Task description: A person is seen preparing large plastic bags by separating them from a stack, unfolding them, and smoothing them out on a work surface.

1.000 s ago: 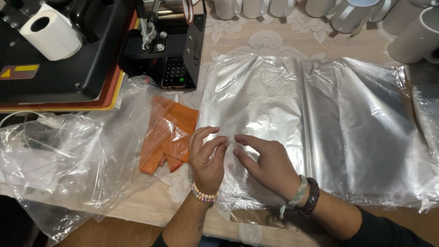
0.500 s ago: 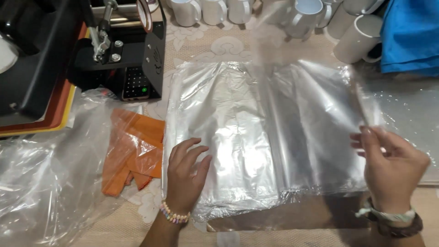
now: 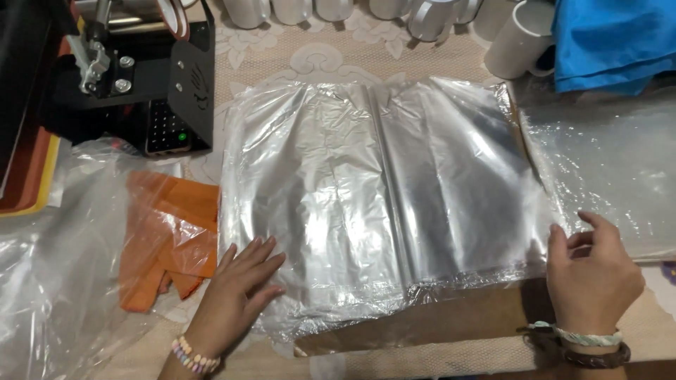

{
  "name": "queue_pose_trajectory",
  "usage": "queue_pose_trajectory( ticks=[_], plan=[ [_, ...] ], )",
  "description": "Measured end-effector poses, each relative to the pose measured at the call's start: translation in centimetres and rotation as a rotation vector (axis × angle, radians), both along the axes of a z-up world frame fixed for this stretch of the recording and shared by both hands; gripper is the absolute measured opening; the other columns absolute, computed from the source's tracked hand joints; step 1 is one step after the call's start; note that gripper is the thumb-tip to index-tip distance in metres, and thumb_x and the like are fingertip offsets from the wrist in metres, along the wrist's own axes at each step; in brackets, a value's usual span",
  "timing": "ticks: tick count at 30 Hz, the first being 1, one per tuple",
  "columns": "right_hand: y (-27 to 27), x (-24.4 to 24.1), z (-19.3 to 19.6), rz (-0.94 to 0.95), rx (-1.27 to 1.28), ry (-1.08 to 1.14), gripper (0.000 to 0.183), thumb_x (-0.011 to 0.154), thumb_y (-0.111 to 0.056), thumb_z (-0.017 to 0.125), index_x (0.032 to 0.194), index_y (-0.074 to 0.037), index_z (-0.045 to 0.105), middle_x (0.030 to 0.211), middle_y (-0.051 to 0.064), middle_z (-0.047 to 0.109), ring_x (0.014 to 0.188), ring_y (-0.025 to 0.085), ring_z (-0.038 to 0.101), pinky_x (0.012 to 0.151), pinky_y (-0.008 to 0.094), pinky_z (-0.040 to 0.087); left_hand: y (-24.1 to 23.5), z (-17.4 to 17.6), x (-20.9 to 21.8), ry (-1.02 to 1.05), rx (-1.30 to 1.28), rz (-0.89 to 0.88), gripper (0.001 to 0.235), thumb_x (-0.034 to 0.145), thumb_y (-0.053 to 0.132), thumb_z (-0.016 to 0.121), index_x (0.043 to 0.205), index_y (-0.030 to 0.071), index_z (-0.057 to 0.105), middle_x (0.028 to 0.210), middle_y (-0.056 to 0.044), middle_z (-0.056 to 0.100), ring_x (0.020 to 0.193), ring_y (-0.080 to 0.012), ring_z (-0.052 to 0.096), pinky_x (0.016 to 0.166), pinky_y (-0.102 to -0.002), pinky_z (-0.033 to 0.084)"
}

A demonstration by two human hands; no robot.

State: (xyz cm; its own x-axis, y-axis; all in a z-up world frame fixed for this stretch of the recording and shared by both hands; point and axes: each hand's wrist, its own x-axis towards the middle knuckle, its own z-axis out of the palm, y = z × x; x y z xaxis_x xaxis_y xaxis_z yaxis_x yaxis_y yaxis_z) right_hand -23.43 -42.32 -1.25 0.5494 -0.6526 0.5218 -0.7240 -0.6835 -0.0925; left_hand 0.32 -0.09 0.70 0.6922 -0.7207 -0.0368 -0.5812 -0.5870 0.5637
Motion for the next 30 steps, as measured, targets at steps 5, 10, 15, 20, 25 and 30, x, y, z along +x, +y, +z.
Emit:
queue_pose_trajectory(
  ticks=[5, 10, 15, 20, 25, 30],
  plan=[
    [8.5, 6.5, 4.2, 0.573, 0.186, -0.020, 0.039, 0.093, -0.027, 0.077, 0.125, -0.006, 0.070, 0.102, 0.007, 0.075, 0.081, 0.021, 0.068, 0.072, 0.035, 0.055, -0.2, -1.7, 0.7, -0.179, -0.188, 0.098, 0.019, 0.078, 0.027, 0.080, 0.095, 0.021, 0.082, 0.121, -0.003, 0.074, 0.121, -0.0225, 0.065, 0.119, -0.055, 0.024],
    [16.7, 12.3, 4.9, 1.245, 0.331, 0.186, 0.080, 0.085, -0.047, 0.073, 0.144, -0.001, 0.044, 0.143, 0.020, 0.051, 0.128, 0.036, 0.051, 0.107, 0.047, 0.042, -2.1, 1.1, 0.7, -0.255, -0.130, 0.057, 0.013, 0.078, 0.032, 0.079, 0.087, 0.022, 0.080, 0.102, 0.001, 0.079, 0.100, -0.0199, 0.068, 0.115, -0.055, 0.027],
    [20.1, 15.7, 4.2, 1.110, 0.177, -0.009, 0.070, 0.085, -0.012, 0.068, 0.148, -0.005, 0.040, 0.118, 0.013, 0.064, 0.087, 0.028, 0.064, 0.065, 0.038, 0.051, -5.1, 4.9, 0.4, -0.445, -0.561, -0.058, 0.006, 0.086, 0.013, 0.077, 0.090, 0.009, 0.074, 0.115, -0.010, 0.074, 0.118, -0.0342, 0.063, 0.115, -0.056, 0.036],
    [16.3, 14.6, 7.1, 0.980, 0.108, -0.344, 0.033, 0.091, -0.001, 0.068, 0.124, -0.005, 0.064, 0.091, 0.004, 0.073, 0.073, 0.017, 0.068, 0.062, 0.030, 0.050, -6.1, 5.4, 0.2, -0.508, -0.640, 0.004, 0.037, 0.092, 0.022, 0.075, 0.122, 0.006, 0.061, 0.140, -0.018, 0.059, 0.130, -0.0361, 0.058, 0.112, -0.052, 0.046],
    [8.9, 9.9, 5.7, 0.739, 0.318, -0.457, 0.018, 0.090, 0.002, 0.072, 0.108, -0.002, 0.073, 0.100, 0.009, 0.075, 0.076, 0.016, 0.068, 0.072, 0.029, 0.052, -4.2, 4.0, 0.8, -0.309, -0.284, -0.030, 0.056, 0.089, 0.038, 0.071, 0.136, 0.011, 0.056, 0.154, -0.013, 0.046, 0.147, -0.0357, 0.037, 0.116, -0.055, 0.030],
    [4.6, 5.2, 3.5, 0.405, 0.685, -0.595, 0.025, 0.104, 0.010, 0.071, 0.128, 0.015, 0.065, 0.093, 0.023, 0.065, 0.079, 0.027, 0.068, 0.077, 0.033, 0.061, -2.1, 2.5, 0.9, 0.092, 0.257, -0.032, 0.090, 0.090, 0.048, 0.070, 0.157, 0.015, 0.021, 0.168, -0.011, 0.003, 0.154, -0.0258, -0.001, 0.121, -0.048, 0.004]
  ],
)
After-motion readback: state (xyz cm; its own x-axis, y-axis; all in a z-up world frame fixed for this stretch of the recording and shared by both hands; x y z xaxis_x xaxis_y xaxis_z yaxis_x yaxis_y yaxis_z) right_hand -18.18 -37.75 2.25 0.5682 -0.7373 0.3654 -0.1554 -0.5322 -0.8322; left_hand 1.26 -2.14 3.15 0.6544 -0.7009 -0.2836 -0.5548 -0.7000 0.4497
